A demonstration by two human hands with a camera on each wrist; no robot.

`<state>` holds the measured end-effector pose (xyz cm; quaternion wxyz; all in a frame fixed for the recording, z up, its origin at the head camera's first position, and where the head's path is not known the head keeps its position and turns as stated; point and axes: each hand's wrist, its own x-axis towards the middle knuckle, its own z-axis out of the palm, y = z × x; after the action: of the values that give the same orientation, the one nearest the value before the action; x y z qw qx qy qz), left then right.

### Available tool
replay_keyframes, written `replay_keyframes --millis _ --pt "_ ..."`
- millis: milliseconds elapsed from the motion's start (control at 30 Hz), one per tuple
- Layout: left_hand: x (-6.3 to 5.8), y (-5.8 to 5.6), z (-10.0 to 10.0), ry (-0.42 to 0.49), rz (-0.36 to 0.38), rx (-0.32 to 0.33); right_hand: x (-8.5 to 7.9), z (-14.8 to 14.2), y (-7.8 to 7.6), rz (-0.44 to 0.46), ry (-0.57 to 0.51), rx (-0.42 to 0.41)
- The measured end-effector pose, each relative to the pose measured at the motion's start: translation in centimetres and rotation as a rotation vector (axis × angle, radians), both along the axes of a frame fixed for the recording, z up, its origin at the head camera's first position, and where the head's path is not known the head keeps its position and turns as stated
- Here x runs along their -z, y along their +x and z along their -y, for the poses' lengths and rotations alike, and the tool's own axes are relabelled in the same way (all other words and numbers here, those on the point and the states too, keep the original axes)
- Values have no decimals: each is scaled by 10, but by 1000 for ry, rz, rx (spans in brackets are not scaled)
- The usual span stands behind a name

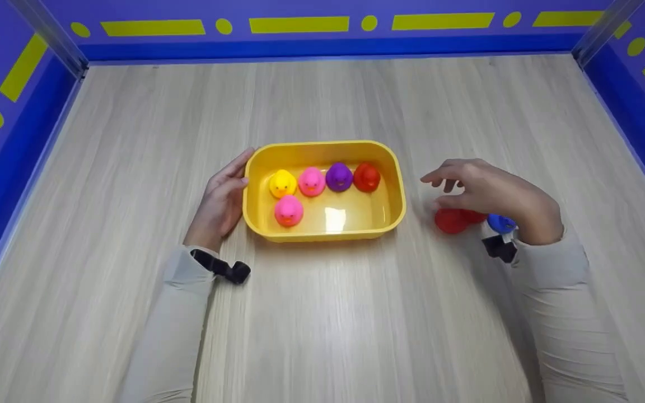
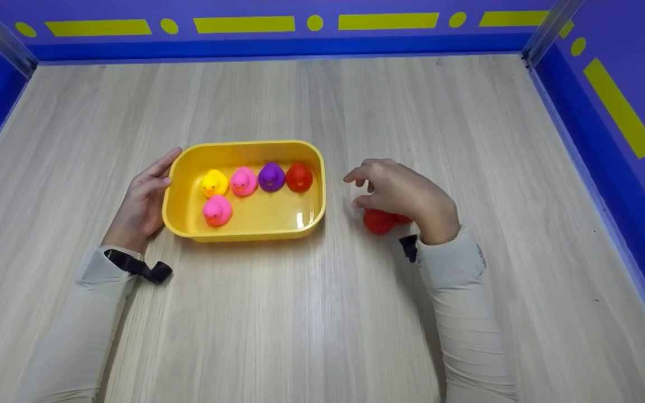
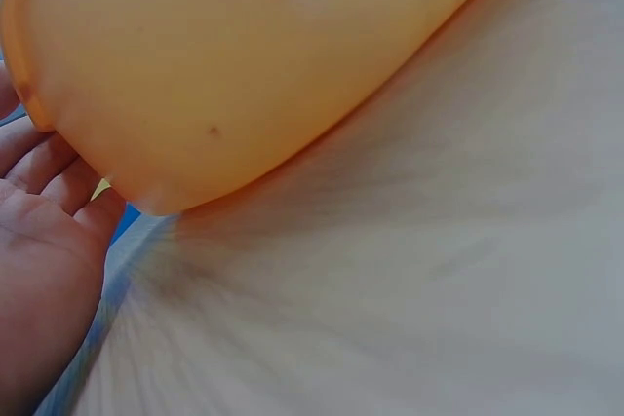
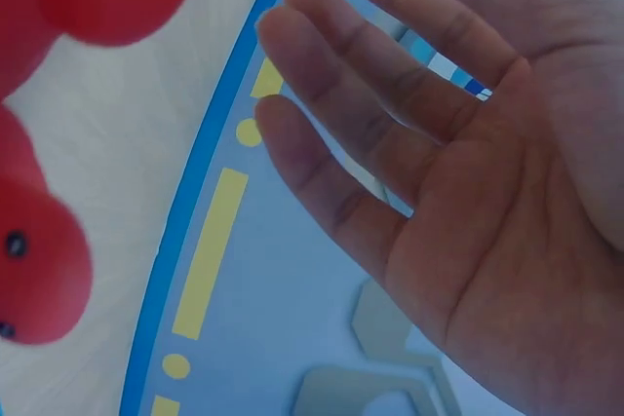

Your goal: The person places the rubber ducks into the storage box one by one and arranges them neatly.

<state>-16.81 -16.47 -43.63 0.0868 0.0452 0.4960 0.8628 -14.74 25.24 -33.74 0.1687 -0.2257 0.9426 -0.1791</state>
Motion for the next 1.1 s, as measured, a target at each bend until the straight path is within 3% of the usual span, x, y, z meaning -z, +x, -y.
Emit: replay_keyframes --millis 367,767,1100 --pt "0 -1 0 2 -3 7 8 -18 8 103 25 14" --pt "0 0 0 15 -6 4 13 -14 6 183 86 93" --pt "2 0 1 8 -1 6 15 -15 5 173 77 66"
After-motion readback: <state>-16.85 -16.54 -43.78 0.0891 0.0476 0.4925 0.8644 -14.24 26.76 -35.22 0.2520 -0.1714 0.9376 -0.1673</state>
